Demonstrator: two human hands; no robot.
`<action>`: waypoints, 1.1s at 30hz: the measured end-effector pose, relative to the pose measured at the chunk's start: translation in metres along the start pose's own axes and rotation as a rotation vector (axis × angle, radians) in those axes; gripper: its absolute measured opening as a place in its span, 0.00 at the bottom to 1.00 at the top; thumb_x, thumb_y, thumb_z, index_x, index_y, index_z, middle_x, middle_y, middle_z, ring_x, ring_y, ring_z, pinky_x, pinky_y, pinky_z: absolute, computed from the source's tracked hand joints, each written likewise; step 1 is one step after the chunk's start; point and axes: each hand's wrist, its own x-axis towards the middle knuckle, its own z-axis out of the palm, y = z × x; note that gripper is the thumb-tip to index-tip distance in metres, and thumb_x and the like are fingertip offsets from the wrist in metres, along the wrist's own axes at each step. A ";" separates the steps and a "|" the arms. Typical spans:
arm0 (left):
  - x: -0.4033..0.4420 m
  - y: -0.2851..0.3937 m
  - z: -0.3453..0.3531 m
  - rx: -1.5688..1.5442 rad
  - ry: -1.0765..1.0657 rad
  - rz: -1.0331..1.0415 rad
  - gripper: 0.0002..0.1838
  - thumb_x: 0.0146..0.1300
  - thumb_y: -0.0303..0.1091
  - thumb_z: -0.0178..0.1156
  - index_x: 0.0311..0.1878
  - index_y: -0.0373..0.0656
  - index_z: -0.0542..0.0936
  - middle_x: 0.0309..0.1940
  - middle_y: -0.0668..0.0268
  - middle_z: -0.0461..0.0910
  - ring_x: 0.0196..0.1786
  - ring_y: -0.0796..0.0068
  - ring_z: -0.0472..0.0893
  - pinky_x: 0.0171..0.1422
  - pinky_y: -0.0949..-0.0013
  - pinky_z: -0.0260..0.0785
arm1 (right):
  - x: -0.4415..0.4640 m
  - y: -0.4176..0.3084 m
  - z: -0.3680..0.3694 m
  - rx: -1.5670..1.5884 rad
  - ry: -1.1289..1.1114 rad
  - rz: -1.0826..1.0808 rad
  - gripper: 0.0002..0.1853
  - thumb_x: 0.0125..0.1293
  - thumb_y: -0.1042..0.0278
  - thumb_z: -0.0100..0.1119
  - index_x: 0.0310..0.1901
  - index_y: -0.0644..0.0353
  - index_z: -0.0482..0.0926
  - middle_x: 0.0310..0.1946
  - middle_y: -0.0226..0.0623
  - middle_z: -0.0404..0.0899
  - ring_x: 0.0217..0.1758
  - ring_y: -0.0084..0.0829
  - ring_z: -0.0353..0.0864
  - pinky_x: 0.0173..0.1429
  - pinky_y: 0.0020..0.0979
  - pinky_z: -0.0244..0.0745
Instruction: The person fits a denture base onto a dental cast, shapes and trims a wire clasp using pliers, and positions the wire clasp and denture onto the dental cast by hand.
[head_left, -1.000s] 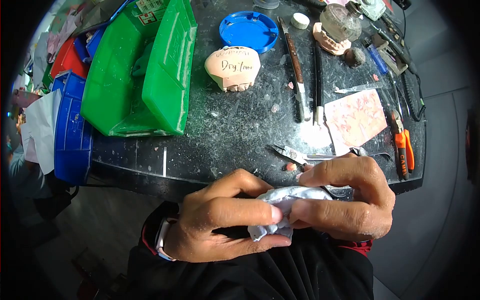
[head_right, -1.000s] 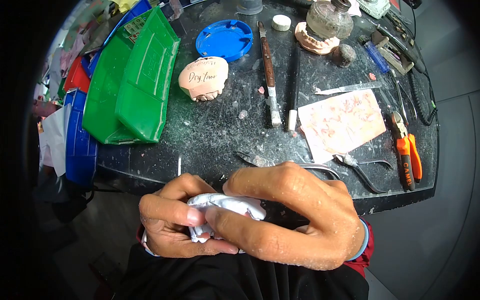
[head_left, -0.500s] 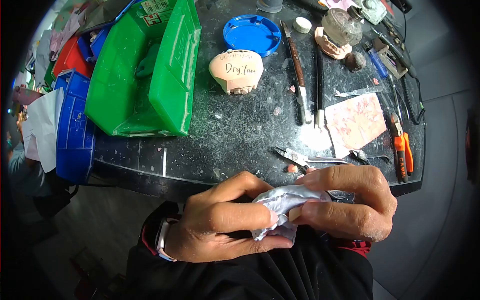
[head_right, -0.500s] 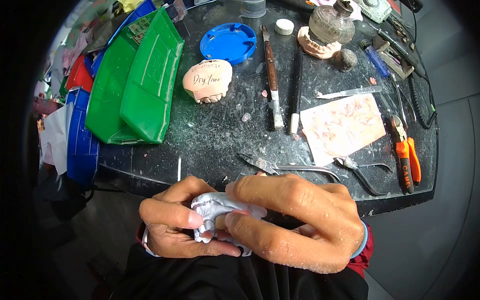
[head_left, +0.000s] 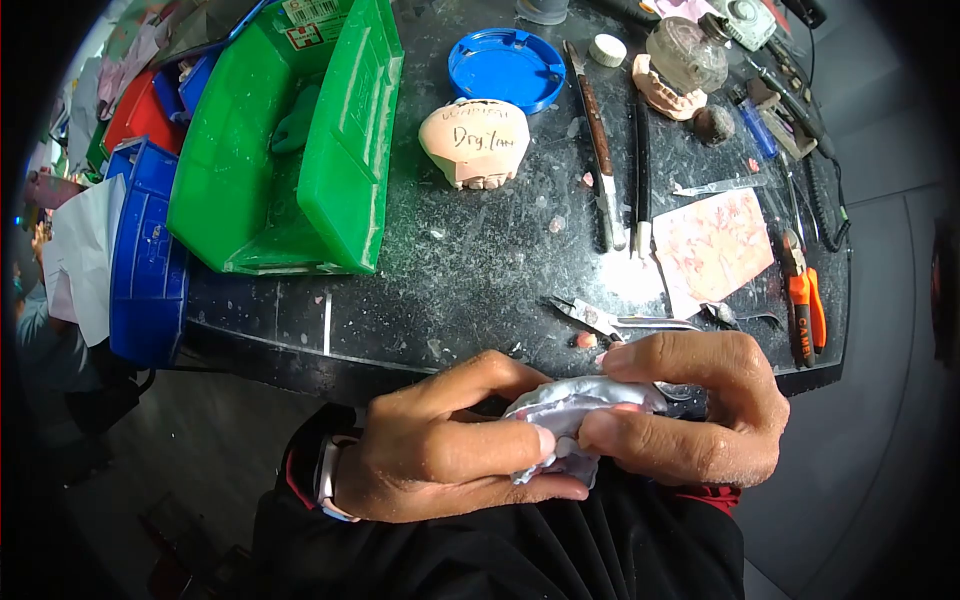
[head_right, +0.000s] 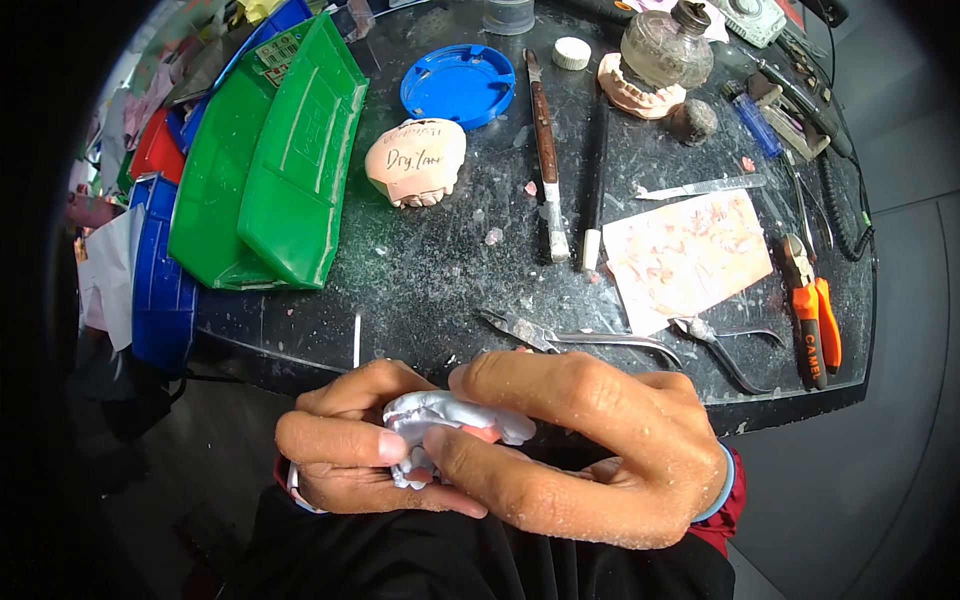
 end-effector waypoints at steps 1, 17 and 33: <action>0.000 0.000 0.000 -0.003 0.009 0.006 0.26 0.39 0.26 0.76 0.42 0.42 0.73 0.35 0.47 0.77 0.35 0.60 0.82 0.30 0.71 0.77 | 0.000 0.000 0.000 -0.005 0.001 0.002 0.17 0.42 0.71 0.73 0.38 0.52 0.83 0.40 0.42 0.76 0.42 0.33 0.80 0.42 0.31 0.80; 0.002 0.002 -0.005 -0.084 0.034 -0.063 0.26 0.43 0.26 0.74 0.47 0.42 0.75 0.39 0.48 0.79 0.38 0.62 0.82 0.37 0.71 0.75 | -0.002 0.012 0.011 0.067 0.156 -0.015 0.16 0.44 0.76 0.68 0.39 0.57 0.83 0.38 0.46 0.77 0.36 0.32 0.83 0.39 0.26 0.82; 0.007 -0.002 -0.014 0.070 -0.099 0.048 0.31 0.39 0.28 0.77 0.45 0.45 0.68 0.36 0.44 0.78 0.33 0.65 0.81 0.31 0.71 0.72 | -0.004 0.012 0.013 -0.047 0.097 -0.032 0.16 0.42 0.74 0.69 0.37 0.51 0.84 0.36 0.40 0.74 0.34 0.26 0.80 0.33 0.20 0.80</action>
